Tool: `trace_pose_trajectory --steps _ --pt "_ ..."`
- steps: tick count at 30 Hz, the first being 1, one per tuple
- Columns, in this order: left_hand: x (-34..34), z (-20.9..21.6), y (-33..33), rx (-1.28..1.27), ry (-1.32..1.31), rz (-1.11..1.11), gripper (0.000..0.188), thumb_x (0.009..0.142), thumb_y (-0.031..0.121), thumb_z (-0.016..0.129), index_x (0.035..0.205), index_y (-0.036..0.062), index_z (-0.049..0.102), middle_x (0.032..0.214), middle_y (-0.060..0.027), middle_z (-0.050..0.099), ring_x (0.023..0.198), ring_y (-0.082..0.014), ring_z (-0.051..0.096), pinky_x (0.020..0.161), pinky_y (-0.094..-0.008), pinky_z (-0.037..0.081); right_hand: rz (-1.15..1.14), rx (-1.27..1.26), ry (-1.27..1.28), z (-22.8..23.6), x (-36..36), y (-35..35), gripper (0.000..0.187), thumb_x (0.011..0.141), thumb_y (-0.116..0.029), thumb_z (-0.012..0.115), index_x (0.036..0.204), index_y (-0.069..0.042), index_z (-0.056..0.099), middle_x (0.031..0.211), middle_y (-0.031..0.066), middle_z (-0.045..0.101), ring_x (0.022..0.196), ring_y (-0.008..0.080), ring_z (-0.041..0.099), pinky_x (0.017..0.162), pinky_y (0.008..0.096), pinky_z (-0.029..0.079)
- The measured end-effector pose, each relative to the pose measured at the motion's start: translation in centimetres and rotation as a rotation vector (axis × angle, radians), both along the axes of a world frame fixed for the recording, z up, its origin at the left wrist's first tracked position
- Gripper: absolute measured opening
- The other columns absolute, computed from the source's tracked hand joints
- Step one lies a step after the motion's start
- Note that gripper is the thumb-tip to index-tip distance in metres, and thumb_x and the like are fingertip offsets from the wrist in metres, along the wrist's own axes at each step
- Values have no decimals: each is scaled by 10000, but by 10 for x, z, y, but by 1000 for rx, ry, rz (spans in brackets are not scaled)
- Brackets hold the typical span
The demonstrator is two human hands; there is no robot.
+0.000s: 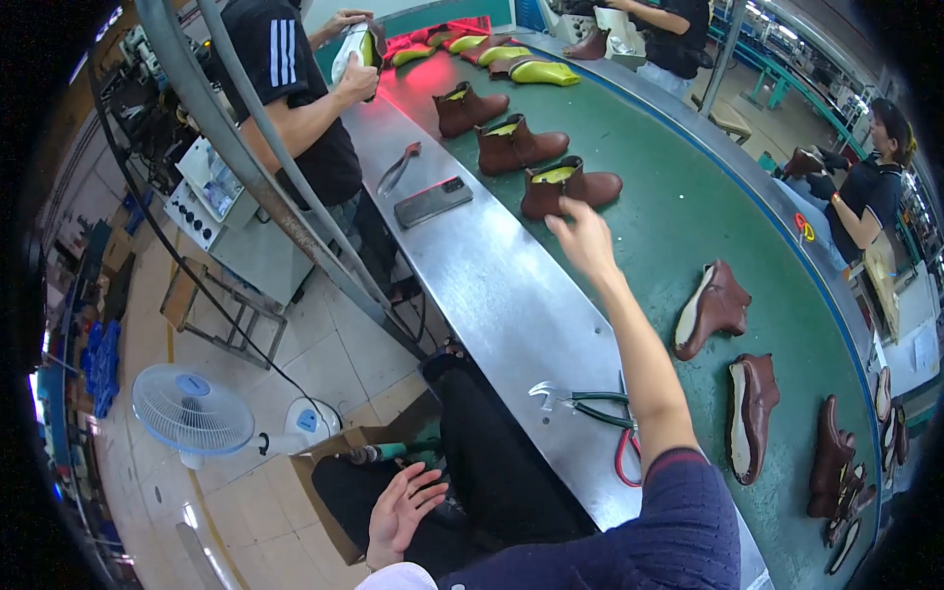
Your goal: Finishing the lasting and trimming of a leather shoe upper on a workbench.
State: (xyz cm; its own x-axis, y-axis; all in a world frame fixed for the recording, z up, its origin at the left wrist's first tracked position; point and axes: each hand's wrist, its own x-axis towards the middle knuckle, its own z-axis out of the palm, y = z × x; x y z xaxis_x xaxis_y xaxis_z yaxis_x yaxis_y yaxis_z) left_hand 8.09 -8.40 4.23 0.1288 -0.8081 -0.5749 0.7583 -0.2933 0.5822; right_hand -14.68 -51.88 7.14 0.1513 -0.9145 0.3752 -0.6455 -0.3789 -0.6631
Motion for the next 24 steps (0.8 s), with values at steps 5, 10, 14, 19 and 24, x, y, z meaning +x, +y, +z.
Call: trace_pose_trajectory --steps 5,10,14,19,24 --pt "-6 8 10 -17 -4 45 423 1018 270 459 1323 -23 461 1269 -223 572 1136 -339 595 986 -443 478 -125 -127 30 -52 44 -97 420 831 -330 690 1128 -43 619 1141 190 606 1080 355 585 924 437 464" --pt "-13 9 43 10 -50 160 400 1011 256 473 1305 -15 481 1241 -213 590 1109 -328 611 970 -430 490 -105 -68 21 -69 48 -84 318 854 -335 671 956 -37 625 939 182 635 919 379 618 811 462 488" --pt "-10 27 46 -64 -269 62 369 973 189 554 1286 -2 508 1215 -173 611 1087 -277 624 959 -386 496 -131 -106 -131 -62 -16 -85 291 820 -290 714 926 -20 680 930 192 655 884 348 625 814 436 486" --pt "38 177 36 -627 -1447 195 636 852 262 737 1336 -49 466 1262 -160 566 1163 -284 556 1010 -407 433 92 -22 -237 33 -40 -31 286 877 -237 704 959 32 648 751 77 616 563 125 604 529 283 495" --pt "36 263 48 -853 -1803 761 500 927 373 624 1233 -16 550 1162 -135 603 1102 -272 571 967 -409 427 252 136 -358 94 -12 40 266 898 -230 685 910 27 619 715 53 596 532 100 590 489 248 472"
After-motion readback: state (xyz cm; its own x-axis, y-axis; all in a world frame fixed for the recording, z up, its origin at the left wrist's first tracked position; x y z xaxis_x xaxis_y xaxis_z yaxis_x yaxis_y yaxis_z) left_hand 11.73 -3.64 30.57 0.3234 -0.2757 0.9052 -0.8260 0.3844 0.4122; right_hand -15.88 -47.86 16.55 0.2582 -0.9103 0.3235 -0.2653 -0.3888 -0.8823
